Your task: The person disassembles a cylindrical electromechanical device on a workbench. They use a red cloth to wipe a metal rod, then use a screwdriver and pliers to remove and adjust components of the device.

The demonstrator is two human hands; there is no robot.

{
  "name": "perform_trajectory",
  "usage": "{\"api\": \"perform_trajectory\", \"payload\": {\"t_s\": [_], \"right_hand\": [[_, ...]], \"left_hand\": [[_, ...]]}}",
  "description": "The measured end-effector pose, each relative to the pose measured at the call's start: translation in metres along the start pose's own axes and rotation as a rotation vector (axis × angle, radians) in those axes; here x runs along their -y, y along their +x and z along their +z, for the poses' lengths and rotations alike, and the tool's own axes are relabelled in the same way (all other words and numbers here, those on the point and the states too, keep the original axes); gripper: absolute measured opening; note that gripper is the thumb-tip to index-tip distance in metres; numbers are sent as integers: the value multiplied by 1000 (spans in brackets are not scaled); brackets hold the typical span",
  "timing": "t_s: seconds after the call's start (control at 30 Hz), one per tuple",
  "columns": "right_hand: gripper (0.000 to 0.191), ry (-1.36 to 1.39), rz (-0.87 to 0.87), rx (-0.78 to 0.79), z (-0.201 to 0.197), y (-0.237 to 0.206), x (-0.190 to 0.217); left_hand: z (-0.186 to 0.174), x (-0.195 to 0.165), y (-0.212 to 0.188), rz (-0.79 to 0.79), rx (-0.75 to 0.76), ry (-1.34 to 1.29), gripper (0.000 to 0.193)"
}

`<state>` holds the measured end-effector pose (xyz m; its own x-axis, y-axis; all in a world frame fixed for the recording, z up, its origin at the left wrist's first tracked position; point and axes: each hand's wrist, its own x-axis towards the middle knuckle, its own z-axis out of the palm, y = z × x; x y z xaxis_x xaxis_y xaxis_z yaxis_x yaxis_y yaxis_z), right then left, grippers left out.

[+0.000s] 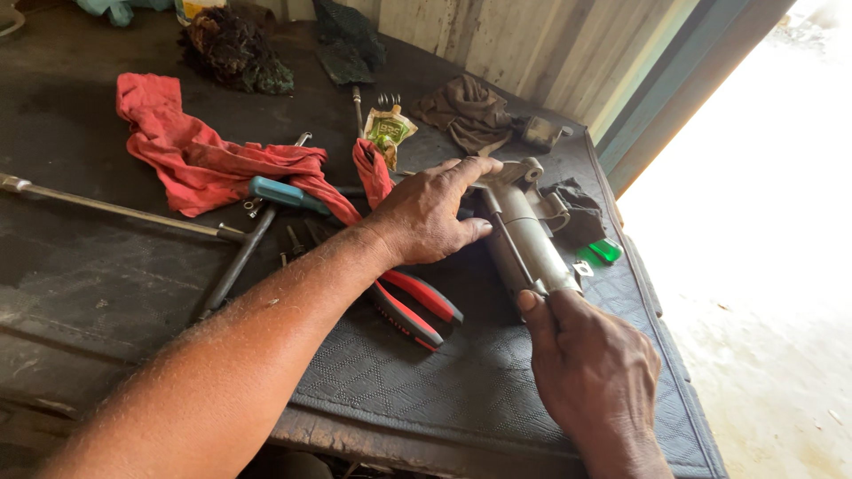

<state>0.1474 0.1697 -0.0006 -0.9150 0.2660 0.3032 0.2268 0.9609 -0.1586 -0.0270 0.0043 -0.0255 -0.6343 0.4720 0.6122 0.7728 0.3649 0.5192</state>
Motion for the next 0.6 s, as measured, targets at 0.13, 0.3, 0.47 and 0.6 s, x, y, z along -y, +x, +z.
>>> {"api": "perform_trajectory", "payload": {"t_s": [0.13, 0.3, 0.47, 0.6], "right_hand": [[46, 48, 38, 0, -1, 2, -1], [44, 72, 40, -23, -1, -1, 1], [41, -29, 7, 29, -3, 2, 1], [46, 75, 85, -6, -3, 3, 2]], "left_hand": [[-1, -2, 0, -4, 6, 17, 69], [-3, -2, 0, -11, 14, -8, 70], [-1, -2, -1, -25, 23, 3, 69], [-1, -1, 0, 23, -17, 24, 70]]}}
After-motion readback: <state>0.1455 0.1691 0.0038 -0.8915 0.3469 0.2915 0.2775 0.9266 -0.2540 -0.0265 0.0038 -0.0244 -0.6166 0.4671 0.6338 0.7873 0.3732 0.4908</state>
